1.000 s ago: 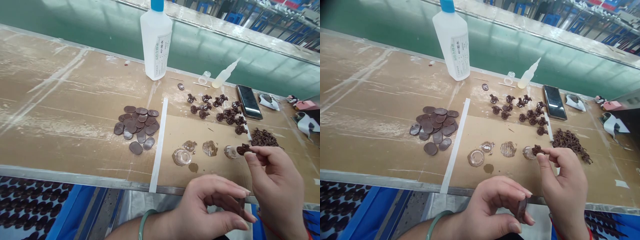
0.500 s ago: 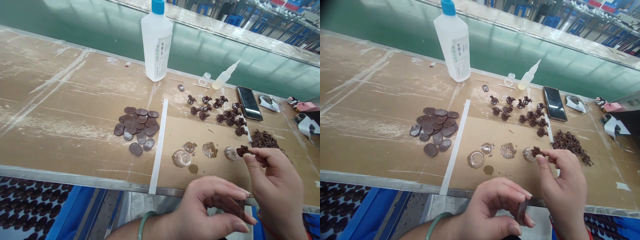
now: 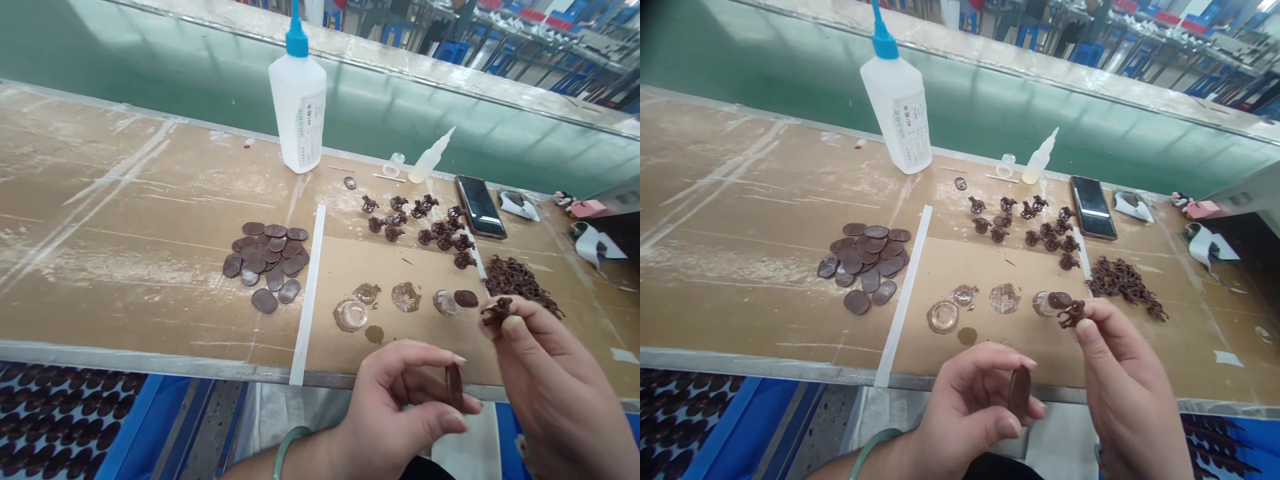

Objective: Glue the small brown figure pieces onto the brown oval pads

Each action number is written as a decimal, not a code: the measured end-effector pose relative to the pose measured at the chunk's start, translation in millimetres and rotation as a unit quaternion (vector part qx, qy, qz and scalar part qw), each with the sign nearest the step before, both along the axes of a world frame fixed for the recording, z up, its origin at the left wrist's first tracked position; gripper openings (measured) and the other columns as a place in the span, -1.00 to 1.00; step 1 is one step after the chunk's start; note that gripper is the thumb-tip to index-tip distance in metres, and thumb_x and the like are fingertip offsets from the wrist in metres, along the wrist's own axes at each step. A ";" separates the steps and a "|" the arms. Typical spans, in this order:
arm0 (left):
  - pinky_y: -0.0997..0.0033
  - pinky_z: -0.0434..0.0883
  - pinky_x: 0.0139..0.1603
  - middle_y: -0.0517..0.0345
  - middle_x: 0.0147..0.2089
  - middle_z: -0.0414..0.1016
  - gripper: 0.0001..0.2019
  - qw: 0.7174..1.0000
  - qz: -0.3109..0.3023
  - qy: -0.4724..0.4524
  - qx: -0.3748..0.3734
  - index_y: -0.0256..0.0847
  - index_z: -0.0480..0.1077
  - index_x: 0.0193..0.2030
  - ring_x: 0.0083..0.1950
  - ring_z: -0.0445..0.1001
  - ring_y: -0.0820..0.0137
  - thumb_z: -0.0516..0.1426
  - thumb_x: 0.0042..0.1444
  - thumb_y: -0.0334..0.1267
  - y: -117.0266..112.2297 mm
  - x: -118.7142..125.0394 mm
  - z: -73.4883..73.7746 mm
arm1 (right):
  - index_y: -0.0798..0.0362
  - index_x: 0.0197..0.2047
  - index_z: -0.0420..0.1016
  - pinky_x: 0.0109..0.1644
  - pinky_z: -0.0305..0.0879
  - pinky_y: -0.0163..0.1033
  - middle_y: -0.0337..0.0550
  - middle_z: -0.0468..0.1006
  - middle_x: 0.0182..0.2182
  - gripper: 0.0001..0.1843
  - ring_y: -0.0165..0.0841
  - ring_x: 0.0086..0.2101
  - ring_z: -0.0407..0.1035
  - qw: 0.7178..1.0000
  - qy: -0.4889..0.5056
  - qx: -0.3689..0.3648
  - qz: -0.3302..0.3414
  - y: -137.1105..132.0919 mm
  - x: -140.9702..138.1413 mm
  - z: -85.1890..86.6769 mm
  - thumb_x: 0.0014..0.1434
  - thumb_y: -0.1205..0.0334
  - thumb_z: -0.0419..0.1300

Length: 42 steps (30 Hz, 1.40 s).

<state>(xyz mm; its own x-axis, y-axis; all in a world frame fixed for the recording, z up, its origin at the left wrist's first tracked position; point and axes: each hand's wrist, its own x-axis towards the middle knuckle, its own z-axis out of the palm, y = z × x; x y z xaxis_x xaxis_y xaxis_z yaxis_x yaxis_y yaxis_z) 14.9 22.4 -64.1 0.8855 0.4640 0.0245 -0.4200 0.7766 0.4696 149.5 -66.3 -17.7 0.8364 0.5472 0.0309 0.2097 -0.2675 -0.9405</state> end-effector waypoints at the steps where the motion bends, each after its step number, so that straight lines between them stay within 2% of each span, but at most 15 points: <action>1: 0.58 0.57 -0.18 0.21 -0.17 0.62 -0.64 1.000 0.011 0.012 0.007 -0.02 0.57 -0.02 -0.20 0.66 0.42 0.39 0.03 -0.39 -0.2 0.1 1.6 | -0.08 -0.07 0.53 -0.06 0.42 -0.31 -0.13 0.52 -0.09 -0.77 -0.18 -0.03 0.41 0.995 0.084 0.045 0.027 -1.5 -3.8 0.9 0.37 -0.03 0.23; 4: 0.50 0.59 -0.11 0.18 -0.06 0.63 -0.65 0.996 0.069 0.030 0.038 -0.01 0.59 -0.04 -0.16 0.65 0.39 0.40 0.02 -0.38 -2.2 0.5 5.0 | -0.03 -0.01 0.59 0.04 0.44 -0.35 -0.03 0.51 0.03 -0.75 -0.18 0.06 0.38 0.960 0.235 0.120 0.092 -4.6 -15.4 2.7 0.45 0.04 0.16; 8: 0.40 0.60 -0.05 0.15 -0.04 0.63 -0.65 0.989 0.123 0.032 0.078 -0.03 0.60 -0.02 -0.13 0.64 0.34 0.39 0.03 -0.37 -8.0 0.5 7.9 | -0.01 0.04 0.59 0.02 0.46 -0.36 0.02 0.53 0.02 -0.74 -0.20 0.01 0.44 0.931 0.296 0.159 0.140 -8.9 -29.2 5.9 0.47 0.08 0.14; 11: 0.43 0.58 -0.07 0.15 -0.04 0.63 -0.63 0.982 0.151 0.034 0.113 -0.02 0.59 -0.01 -0.13 0.63 0.35 0.39 0.03 -0.37 -12.4 0.0 11.2 | -0.03 0.00 0.58 0.00 0.46 -0.37 -0.01 0.54 0.02 -0.78 -0.21 -0.04 0.47 0.936 0.278 0.166 0.138 -15.8 -36.2 7.7 0.42 0.06 0.21; 18: 0.58 0.55 -0.17 0.20 -0.13 0.65 -0.63 0.966 0.187 0.043 0.174 -0.03 0.60 -0.02 -0.21 0.59 0.47 0.41 0.00 -0.35 -20.4 -3.0 19.3 | -0.05 0.02 0.52 0.14 0.39 -0.31 -0.06 0.45 0.11 -0.83 -0.16 0.08 0.38 0.953 0.219 0.140 0.153 -35.1 -43.1 7.8 0.44 0.10 0.21; 25: 0.49 0.59 -0.11 0.23 -0.10 0.64 -0.64 0.969 0.177 0.038 0.169 0.00 0.59 -0.03 -0.14 0.63 0.39 0.40 0.00 -0.35 -26.4 -5.1 21.6 | -0.09 -0.06 0.49 0.10 0.41 -0.40 -0.13 0.47 0.11 -0.91 -0.23 0.06 0.40 0.965 0.134 0.147 0.169 -40.7 -46.3 13.1 0.44 0.12 0.22; 31: 0.58 0.59 -0.13 0.24 -0.12 0.64 -0.63 0.963 0.198 0.049 0.176 -0.01 0.61 -0.06 -0.13 0.63 0.41 0.43 -0.05 -0.35 -28.5 -4.8 23.1 | -0.10 -0.06 0.49 0.10 0.42 -0.38 -0.14 0.46 0.12 -0.93 -0.23 0.06 0.41 0.971 0.084 0.138 0.179 -44.2 -47.5 14.2 0.45 0.15 0.19; 37: 0.57 0.58 -0.15 0.19 -0.16 0.65 -0.65 0.966 0.195 0.056 0.163 -0.02 0.62 -0.09 -0.17 0.63 0.41 0.44 -0.07 -0.32 -29.1 -4.0 25.1 | -0.12 -0.07 0.47 0.08 0.45 -0.32 -0.16 0.45 0.12 -0.95 -0.20 0.07 0.40 0.970 0.085 0.133 0.183 -40.9 -49.2 16.4 0.45 0.16 0.19; 42: 0.59 0.56 -0.24 0.17 -0.24 0.66 -0.66 0.955 0.219 0.083 0.182 -0.01 0.64 -0.14 -0.27 0.61 0.44 0.46 -0.12 -0.27 -28.4 -4.2 25.9 | -0.13 -0.08 0.50 0.07 0.45 -0.34 -0.19 0.46 0.11 -0.95 -0.21 0.07 0.40 0.973 0.068 0.126 0.179 -41.4 -49.9 16.2 0.44 0.16 0.20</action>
<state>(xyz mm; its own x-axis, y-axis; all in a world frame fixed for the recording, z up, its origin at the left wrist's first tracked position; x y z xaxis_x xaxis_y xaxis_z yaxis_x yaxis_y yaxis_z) 10.7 -6.0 -38.1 0.6144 0.7780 0.1311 -0.5631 0.3160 0.7636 99.5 -107.8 -1.4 0.5997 0.7935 0.1041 0.1165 0.0422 -0.9923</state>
